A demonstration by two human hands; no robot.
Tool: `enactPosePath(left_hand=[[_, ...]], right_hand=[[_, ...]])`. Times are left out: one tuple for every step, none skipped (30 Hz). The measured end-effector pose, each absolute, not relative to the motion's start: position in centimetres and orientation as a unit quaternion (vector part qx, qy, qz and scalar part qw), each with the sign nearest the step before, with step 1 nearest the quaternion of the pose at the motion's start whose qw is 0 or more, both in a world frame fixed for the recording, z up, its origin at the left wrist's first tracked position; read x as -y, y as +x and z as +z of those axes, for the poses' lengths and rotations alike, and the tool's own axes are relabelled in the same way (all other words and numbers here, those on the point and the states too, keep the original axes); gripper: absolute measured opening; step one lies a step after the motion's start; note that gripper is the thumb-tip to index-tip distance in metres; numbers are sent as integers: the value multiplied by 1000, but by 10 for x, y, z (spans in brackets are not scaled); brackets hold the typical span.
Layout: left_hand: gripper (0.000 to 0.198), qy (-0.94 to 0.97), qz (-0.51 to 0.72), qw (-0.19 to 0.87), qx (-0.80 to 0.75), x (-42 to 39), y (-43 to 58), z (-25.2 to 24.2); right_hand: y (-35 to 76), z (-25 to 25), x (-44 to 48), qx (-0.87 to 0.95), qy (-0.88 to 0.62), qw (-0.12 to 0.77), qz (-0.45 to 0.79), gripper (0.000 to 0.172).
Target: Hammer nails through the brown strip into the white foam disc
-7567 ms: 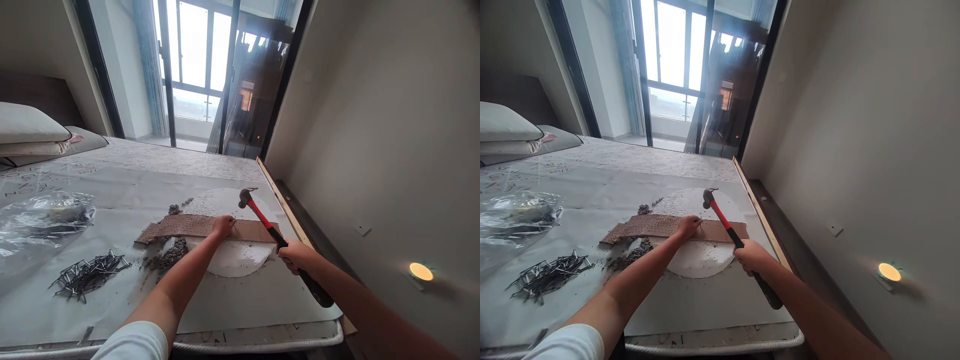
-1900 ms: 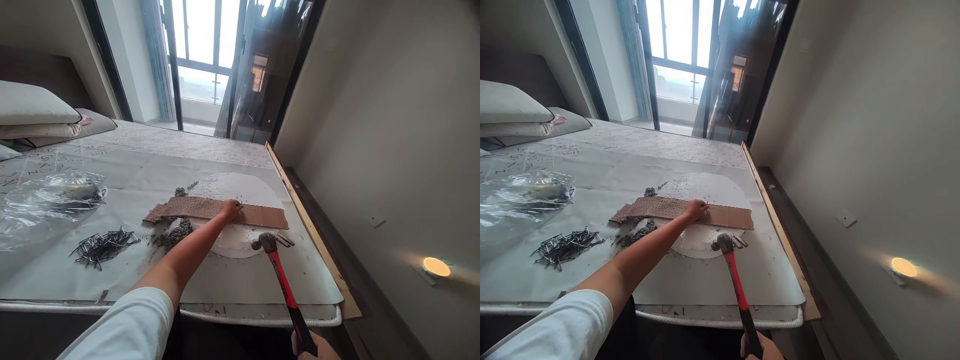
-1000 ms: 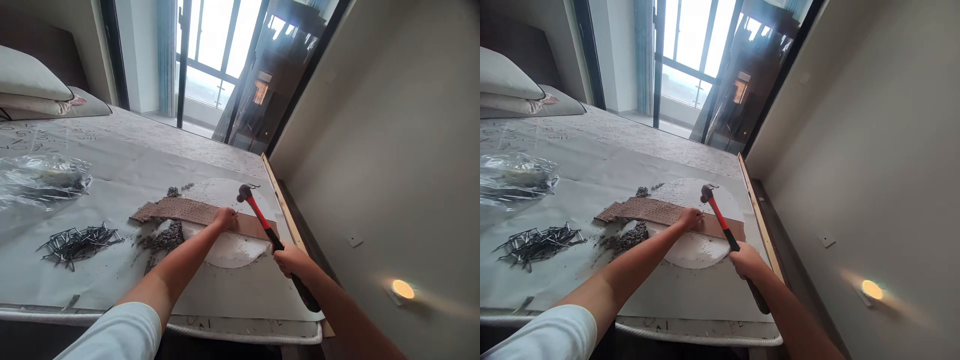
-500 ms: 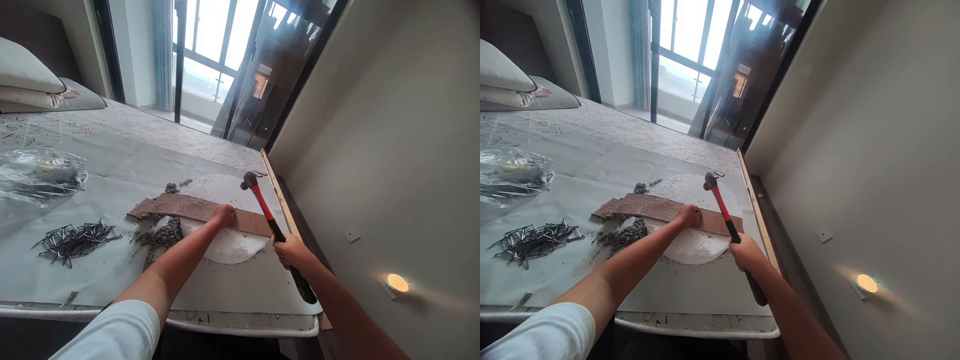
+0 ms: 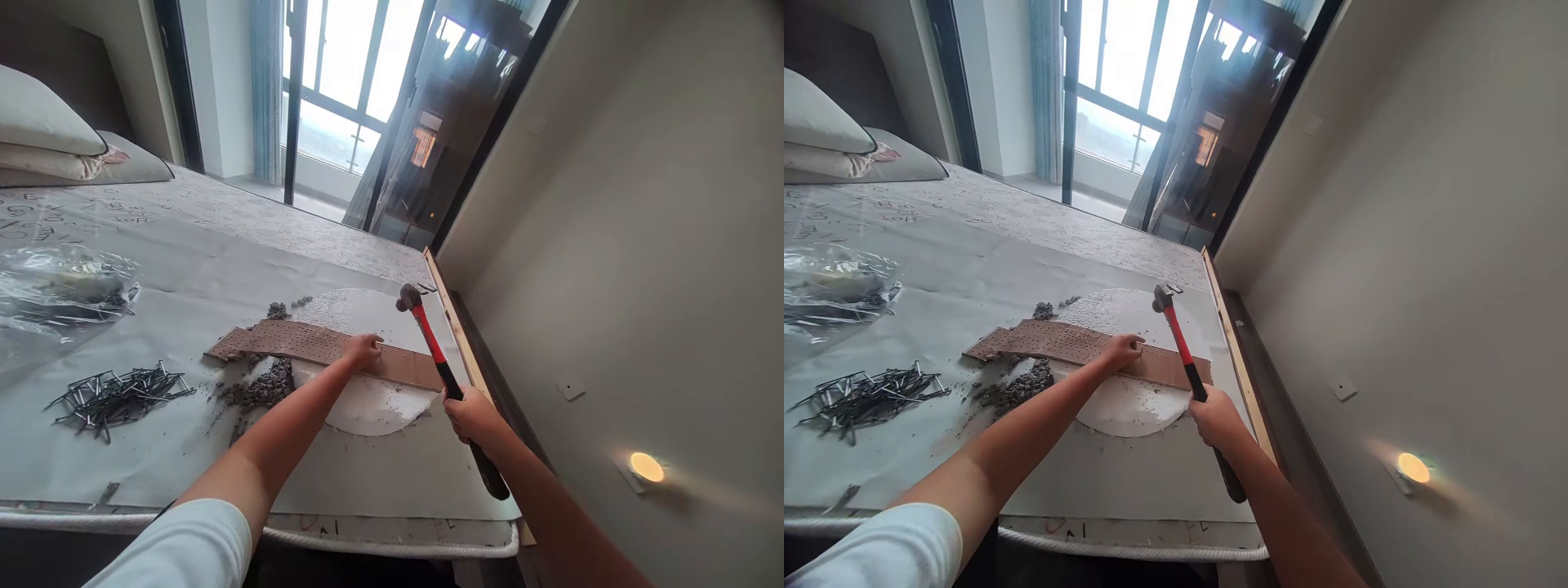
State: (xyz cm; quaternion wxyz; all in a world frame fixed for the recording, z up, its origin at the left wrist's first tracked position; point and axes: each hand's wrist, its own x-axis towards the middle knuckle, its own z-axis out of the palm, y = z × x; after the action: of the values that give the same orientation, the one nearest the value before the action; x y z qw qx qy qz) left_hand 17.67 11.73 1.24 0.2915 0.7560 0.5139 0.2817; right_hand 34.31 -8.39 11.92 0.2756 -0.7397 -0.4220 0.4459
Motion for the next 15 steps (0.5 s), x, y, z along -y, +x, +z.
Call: enactPosePath(left_hand=[[32,741,299,311,-515,-118,174,15],[32,722,317,329,-520,-118,172,17],[30,701,338,346,-524,-119,170,19],[27,681,356,358,-530,-119,169,20],[24,667,366,365,-536,-120,169,22],[22,660,369,370,-539,-120,170,24],[21,658,364,376,-542,-120,171,26],[20,659,356,382,-541,-120,172,28],[21,660,350,391,-538,-120,172,30],[22,662,346,398,-532,-119,171,34],[23,666,348,406,-521,-119,168,38],[25,668,352,412,-510,-118,164,43],[27,671,359,414,-499,-116,157,48],[29,675,367,413,-488,-115,147,54],[31,679,374,408,-482,-113,135,60]], right_hand=[[339,115,84,411,-747,262,452,16],[334,110,84,398,-754,245,462,17],[328,103,84,384,-761,226,473,19],[323,97,84,373,-763,212,483,21],[319,93,84,365,-763,205,492,23],[315,90,85,361,-760,207,498,24],[314,89,87,358,-756,213,505,24],[313,89,90,356,-751,223,510,23],[314,90,94,355,-746,233,513,23],[315,92,99,355,-739,245,518,21],[316,93,106,354,-729,258,525,20],[318,93,116,352,-717,273,536,20],[319,91,126,351,-700,290,550,19],[319,86,139,348,-682,305,566,18],[319,80,152,346,-663,318,582,17]])
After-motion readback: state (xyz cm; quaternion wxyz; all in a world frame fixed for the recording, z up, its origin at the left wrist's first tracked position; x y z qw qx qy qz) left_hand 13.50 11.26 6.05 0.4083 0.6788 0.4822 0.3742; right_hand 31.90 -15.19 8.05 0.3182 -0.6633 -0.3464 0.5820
